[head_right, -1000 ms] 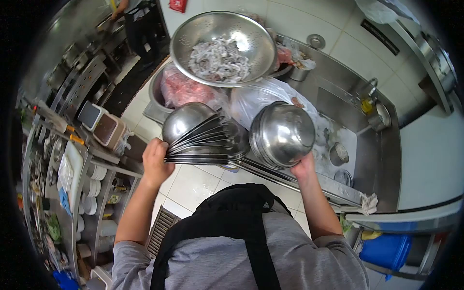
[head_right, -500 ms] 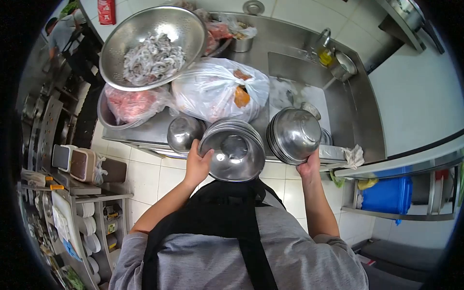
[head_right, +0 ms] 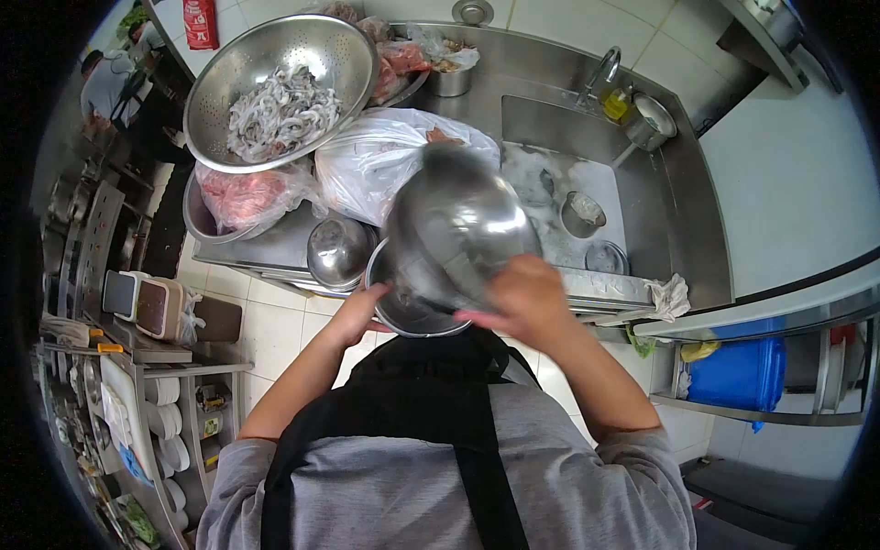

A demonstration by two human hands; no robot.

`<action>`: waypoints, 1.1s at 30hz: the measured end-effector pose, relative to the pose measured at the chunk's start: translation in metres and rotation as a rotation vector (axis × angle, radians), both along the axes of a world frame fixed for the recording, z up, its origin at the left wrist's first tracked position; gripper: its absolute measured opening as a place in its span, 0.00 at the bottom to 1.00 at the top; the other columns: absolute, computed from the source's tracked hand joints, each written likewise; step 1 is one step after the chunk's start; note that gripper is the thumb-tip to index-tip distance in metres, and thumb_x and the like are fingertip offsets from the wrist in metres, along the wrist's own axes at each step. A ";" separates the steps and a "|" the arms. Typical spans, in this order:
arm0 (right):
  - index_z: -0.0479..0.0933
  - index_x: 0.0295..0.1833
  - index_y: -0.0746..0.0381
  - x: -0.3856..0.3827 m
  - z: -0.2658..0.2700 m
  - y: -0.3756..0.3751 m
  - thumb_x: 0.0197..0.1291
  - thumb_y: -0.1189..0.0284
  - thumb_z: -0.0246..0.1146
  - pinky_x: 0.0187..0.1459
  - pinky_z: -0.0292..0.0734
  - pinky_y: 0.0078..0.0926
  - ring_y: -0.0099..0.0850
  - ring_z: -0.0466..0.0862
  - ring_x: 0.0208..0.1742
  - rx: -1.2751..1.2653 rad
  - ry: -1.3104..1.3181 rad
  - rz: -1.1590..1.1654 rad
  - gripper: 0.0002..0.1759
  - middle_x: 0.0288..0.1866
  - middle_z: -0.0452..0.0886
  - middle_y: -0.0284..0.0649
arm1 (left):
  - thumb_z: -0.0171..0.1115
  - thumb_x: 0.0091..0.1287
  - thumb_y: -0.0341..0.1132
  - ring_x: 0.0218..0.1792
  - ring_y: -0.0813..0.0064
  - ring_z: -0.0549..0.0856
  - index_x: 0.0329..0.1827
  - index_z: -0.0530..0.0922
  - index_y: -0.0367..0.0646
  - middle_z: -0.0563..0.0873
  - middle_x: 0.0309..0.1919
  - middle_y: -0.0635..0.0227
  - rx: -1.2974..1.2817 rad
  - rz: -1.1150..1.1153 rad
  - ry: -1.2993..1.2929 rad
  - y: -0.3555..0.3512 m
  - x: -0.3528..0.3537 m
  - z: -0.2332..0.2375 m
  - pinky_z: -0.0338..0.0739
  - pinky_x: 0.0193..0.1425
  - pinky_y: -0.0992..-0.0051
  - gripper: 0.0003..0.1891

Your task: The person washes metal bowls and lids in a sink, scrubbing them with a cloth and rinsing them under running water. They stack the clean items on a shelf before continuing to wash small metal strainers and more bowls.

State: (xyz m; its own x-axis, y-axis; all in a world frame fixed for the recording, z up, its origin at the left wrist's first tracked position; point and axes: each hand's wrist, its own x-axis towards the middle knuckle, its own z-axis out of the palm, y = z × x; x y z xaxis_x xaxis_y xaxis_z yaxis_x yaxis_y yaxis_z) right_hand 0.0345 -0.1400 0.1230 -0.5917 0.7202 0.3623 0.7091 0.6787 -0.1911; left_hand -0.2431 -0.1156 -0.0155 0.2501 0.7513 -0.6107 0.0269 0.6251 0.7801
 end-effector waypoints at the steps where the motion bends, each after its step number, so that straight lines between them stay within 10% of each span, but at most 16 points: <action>1: 0.78 0.37 0.53 -0.006 -0.014 0.008 0.45 0.53 0.73 0.41 0.70 0.34 0.29 0.76 0.35 0.124 -0.059 0.160 0.20 0.33 0.76 0.28 | 0.52 0.70 0.45 0.56 0.63 0.81 0.74 0.55 0.46 0.74 0.62 0.58 0.005 -0.005 0.003 -0.001 -0.004 -0.001 0.86 0.46 0.58 0.31; 5: 0.79 0.40 0.45 -0.022 -0.061 0.012 0.49 0.53 0.68 0.47 0.66 0.36 0.23 0.74 0.36 0.228 -0.170 0.329 0.15 0.32 0.73 0.23 | 0.34 0.67 0.74 0.65 0.56 0.74 0.77 0.51 0.49 0.68 0.70 0.57 -0.009 0.001 -0.232 -0.004 -0.022 -0.007 0.77 0.58 0.50 0.46; 7: 0.78 0.44 0.45 -0.018 -0.068 0.010 0.48 0.50 0.67 0.52 0.65 0.37 0.24 0.74 0.40 0.171 -0.155 0.314 0.19 0.33 0.73 0.24 | 0.22 0.55 0.84 0.76 0.42 0.49 0.80 0.39 0.52 0.46 0.79 0.55 -0.059 0.025 -0.352 -0.010 -0.016 0.010 0.55 0.69 0.36 0.57; 13: 0.72 0.64 0.46 0.005 -0.092 0.027 0.51 0.47 0.68 0.65 0.61 0.50 0.34 0.73 0.59 -0.034 -0.090 0.241 0.35 0.53 0.76 0.35 | 0.33 0.61 0.80 0.77 0.44 0.44 0.80 0.38 0.53 0.40 0.80 0.59 -0.003 0.019 -0.281 0.004 -0.012 -0.004 0.48 0.69 0.30 0.53; 15: 0.60 0.74 0.52 0.006 -0.131 0.043 0.61 0.52 0.65 0.68 0.59 0.56 0.42 0.69 0.68 -0.405 0.646 -0.319 0.39 0.66 0.72 0.43 | 0.35 0.62 0.79 0.78 0.47 0.43 0.80 0.38 0.53 0.40 0.80 0.59 -0.017 -0.003 -0.298 0.010 -0.014 -0.002 0.47 0.68 0.29 0.52; 19: 0.57 0.73 0.62 0.003 -0.134 0.047 0.65 0.53 0.60 0.66 0.67 0.47 0.44 0.70 0.69 -1.893 1.088 -0.359 0.39 0.68 0.70 0.47 | 0.40 0.64 0.76 0.75 0.51 0.59 0.79 0.47 0.52 0.58 0.76 0.57 -0.073 -0.053 -0.425 0.019 -0.004 0.007 0.53 0.66 0.28 0.49; 20: 0.61 0.71 0.61 0.001 -0.137 0.045 0.63 0.54 0.60 0.63 0.72 0.44 0.43 0.75 0.65 -1.890 1.136 -0.306 0.36 0.66 0.73 0.47 | 0.34 0.66 0.75 0.69 0.52 0.68 0.77 0.53 0.49 0.66 0.72 0.57 -0.037 -0.035 -0.319 0.016 0.001 0.019 0.68 0.62 0.37 0.46; 24: 0.65 0.68 0.64 0.007 -0.165 0.047 0.59 0.68 0.58 0.63 0.72 0.45 0.42 0.79 0.61 -1.976 1.291 -0.316 0.30 0.61 0.77 0.48 | 0.51 0.62 0.73 0.74 0.47 0.58 0.79 0.35 0.45 0.49 0.78 0.53 0.016 -0.030 -0.274 0.018 0.007 0.021 0.56 0.64 0.29 0.57; 28: 0.68 0.65 0.65 0.007 -0.164 0.044 0.62 0.68 0.61 0.62 0.74 0.45 0.40 0.81 0.58 -1.933 1.248 -0.369 0.26 0.59 0.78 0.47 | 0.57 0.58 0.72 0.76 0.48 0.55 0.77 0.48 0.30 0.53 0.75 0.41 0.221 0.016 0.041 0.016 0.018 0.016 0.56 0.75 0.60 0.59; 33: 0.68 0.65 0.64 0.006 -0.154 0.040 0.60 0.75 0.64 0.61 0.75 0.44 0.41 0.80 0.58 -1.738 1.381 -0.341 0.27 0.59 0.78 0.46 | 0.60 0.62 0.65 0.75 0.46 0.55 0.75 0.48 0.25 0.57 0.71 0.35 0.636 -0.120 0.371 0.018 0.029 0.062 0.51 0.77 0.63 0.56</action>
